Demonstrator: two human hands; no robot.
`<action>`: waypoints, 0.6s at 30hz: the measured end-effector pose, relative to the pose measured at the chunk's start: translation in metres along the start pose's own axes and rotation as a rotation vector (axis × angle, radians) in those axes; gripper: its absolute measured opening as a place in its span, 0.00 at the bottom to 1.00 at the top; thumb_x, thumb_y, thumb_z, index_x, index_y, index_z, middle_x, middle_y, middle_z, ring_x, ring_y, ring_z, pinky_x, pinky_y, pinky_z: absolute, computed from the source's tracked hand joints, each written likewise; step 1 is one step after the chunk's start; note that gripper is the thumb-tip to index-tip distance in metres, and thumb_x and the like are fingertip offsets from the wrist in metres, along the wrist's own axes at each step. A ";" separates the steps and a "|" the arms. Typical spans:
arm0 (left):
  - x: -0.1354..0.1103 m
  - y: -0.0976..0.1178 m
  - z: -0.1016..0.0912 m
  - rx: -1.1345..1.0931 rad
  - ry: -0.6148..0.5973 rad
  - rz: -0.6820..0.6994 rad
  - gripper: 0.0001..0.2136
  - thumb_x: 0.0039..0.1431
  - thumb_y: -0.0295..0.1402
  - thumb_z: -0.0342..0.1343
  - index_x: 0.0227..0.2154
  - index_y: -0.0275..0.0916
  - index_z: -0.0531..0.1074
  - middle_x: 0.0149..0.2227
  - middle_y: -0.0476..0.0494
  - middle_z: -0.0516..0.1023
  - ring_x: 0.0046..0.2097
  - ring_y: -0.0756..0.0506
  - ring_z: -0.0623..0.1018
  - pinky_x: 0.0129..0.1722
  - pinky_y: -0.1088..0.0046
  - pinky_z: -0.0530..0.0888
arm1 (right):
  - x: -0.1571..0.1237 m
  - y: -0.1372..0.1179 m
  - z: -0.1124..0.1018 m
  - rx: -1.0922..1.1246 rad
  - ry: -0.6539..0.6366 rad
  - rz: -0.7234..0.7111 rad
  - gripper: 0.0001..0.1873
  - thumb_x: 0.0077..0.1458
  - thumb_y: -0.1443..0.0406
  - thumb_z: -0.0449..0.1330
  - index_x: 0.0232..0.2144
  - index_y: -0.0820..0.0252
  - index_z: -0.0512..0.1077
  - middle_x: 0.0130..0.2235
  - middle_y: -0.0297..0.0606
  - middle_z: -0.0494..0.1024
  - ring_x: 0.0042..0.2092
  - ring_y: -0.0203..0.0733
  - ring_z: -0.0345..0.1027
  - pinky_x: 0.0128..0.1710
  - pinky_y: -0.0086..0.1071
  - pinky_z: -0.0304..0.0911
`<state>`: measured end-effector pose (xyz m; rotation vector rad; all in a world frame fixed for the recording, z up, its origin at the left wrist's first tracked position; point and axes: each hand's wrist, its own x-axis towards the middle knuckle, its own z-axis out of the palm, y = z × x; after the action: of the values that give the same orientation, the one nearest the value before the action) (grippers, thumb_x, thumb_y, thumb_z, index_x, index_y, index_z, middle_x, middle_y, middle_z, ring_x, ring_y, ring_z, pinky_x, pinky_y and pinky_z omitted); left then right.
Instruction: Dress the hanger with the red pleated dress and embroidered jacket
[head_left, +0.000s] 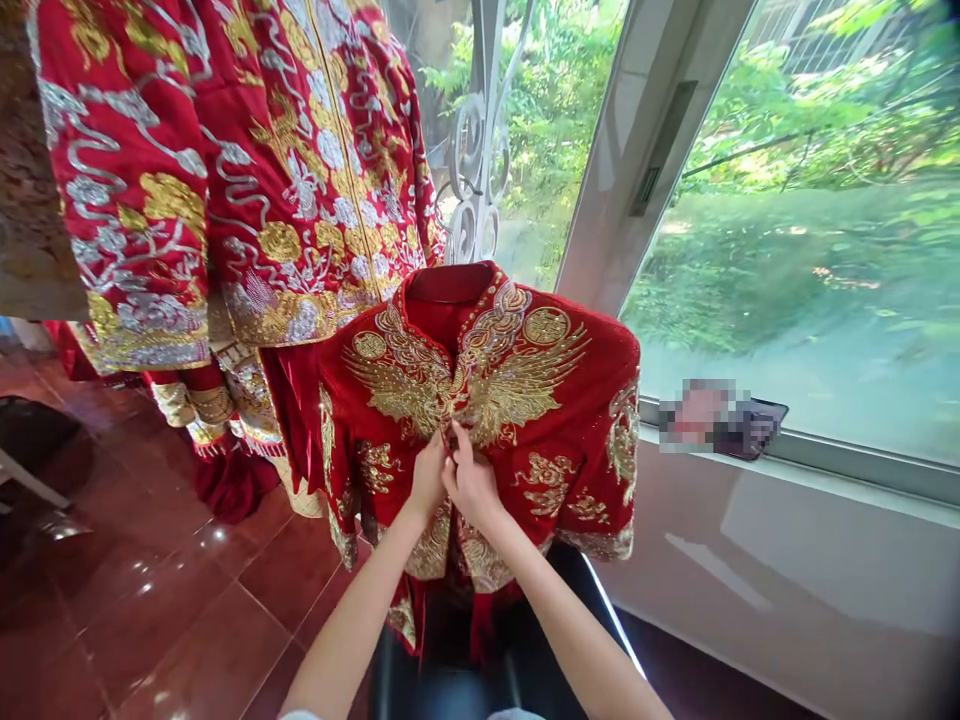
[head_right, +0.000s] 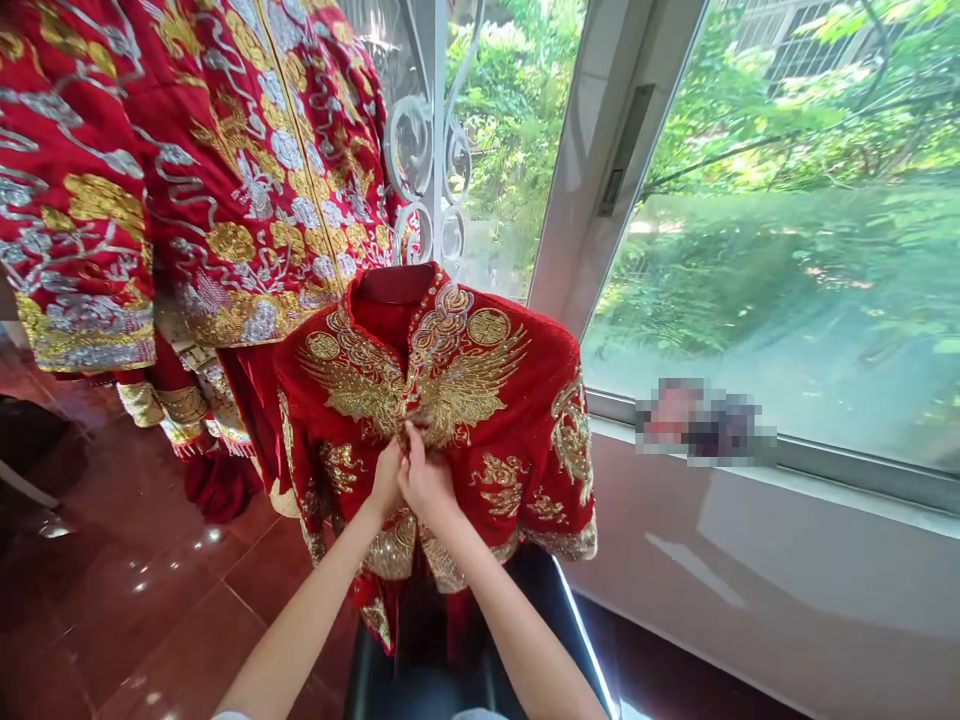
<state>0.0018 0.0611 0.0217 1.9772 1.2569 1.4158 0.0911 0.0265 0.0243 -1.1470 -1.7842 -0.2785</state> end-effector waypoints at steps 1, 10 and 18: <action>0.003 -0.003 0.000 0.080 -0.021 0.024 0.05 0.52 0.24 0.51 0.29 0.38 0.70 0.30 0.46 0.73 0.29 0.48 0.71 0.30 0.74 0.66 | 0.000 0.006 0.006 -0.047 0.013 0.030 0.29 0.56 0.71 0.44 0.60 0.68 0.54 0.24 0.35 0.73 0.26 0.41 0.67 0.28 0.32 0.64; -0.065 -0.064 0.005 0.687 0.464 0.082 0.14 0.56 0.36 0.55 0.42 0.32 0.67 0.41 0.31 0.72 0.44 0.36 0.72 0.44 0.59 0.68 | -0.062 0.020 0.037 -0.327 0.402 0.289 0.28 0.58 0.64 0.54 0.58 0.71 0.53 0.36 0.50 0.76 0.37 0.49 0.70 0.40 0.44 0.62; -0.095 -0.067 -0.021 0.591 0.149 -0.112 0.06 0.57 0.29 0.48 0.30 0.38 0.71 0.33 0.38 0.73 0.39 0.38 0.72 0.41 0.59 0.68 | -0.072 0.028 -0.004 0.038 0.184 0.223 0.30 0.59 0.66 0.49 0.62 0.69 0.49 0.21 0.30 0.70 0.20 0.36 0.62 0.22 0.28 0.60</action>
<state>-0.0533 0.0120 -0.0702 2.1334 2.0027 1.2490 0.1221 -0.0027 -0.0400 -1.2403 -1.4816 -0.2089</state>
